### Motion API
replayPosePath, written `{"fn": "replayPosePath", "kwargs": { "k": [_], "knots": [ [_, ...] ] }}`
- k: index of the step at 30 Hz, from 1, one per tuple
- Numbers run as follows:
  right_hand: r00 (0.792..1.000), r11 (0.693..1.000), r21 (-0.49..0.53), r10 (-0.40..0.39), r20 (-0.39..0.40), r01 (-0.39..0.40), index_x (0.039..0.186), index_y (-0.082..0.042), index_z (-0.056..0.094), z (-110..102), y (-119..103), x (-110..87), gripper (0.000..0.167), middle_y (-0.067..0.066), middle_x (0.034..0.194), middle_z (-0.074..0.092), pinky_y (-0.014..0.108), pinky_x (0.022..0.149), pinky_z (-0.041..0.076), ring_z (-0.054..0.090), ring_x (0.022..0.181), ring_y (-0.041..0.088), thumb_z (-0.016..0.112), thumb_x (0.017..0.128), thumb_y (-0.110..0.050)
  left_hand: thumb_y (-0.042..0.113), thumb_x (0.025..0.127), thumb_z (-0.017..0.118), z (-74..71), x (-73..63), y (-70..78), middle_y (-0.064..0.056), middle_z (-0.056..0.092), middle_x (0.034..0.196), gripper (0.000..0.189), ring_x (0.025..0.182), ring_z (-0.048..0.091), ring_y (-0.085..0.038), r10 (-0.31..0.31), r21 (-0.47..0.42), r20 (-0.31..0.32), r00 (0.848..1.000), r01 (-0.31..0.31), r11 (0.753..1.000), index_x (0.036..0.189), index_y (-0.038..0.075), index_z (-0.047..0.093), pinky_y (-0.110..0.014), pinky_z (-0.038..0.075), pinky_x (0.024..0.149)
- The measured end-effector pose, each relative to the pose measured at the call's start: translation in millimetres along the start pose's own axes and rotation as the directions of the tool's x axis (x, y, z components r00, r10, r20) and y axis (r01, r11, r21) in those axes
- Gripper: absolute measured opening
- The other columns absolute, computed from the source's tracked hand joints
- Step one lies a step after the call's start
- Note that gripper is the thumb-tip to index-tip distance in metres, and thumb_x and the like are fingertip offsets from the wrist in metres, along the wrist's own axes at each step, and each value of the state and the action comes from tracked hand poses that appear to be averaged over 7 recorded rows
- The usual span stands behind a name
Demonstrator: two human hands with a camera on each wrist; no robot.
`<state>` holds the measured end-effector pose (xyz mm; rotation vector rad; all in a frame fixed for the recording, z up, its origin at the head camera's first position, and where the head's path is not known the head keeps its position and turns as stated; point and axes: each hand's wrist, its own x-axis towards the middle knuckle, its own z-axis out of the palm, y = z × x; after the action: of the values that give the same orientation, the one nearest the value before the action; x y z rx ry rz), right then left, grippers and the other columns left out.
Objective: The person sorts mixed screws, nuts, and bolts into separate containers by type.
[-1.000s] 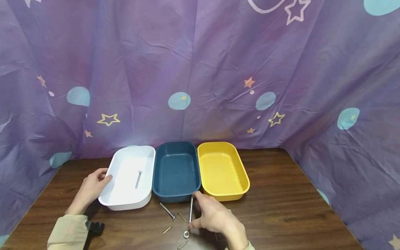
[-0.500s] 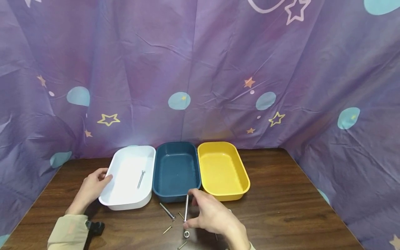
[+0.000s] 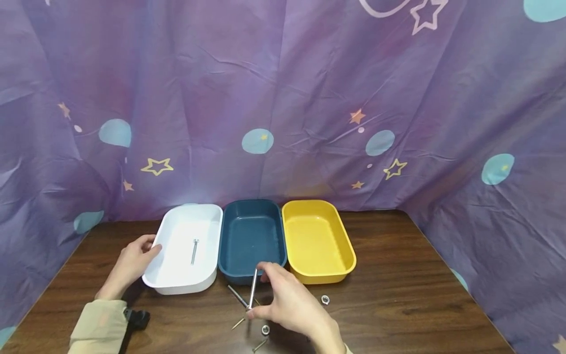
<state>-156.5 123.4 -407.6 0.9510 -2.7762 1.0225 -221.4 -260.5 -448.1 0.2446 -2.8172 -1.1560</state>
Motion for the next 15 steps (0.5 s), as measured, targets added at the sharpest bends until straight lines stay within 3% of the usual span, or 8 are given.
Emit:
{"fn": "replayPosePath", "kwargs": {
  "k": [15],
  "knots": [
    [0.988,0.992,-0.036,-0.126,-0.09,0.123,0.127,-0.013,0.053,26.1,-12.7,31.7,0.078,-0.006,0.111,0.057,0.033,0.092,0.047,0.055,0.103,0.011,0.088,0.065,-0.046,0.021,0.096,0.055,-0.3,-1.4,0.6,-0.018,0.061,0.098,0.044,0.084,0.058,-0.027,-0.015,-0.013,0.013,1.0,0.015,1.0,0.131,-0.007,0.052,-0.038,0.047,0.071]
  ]
}}
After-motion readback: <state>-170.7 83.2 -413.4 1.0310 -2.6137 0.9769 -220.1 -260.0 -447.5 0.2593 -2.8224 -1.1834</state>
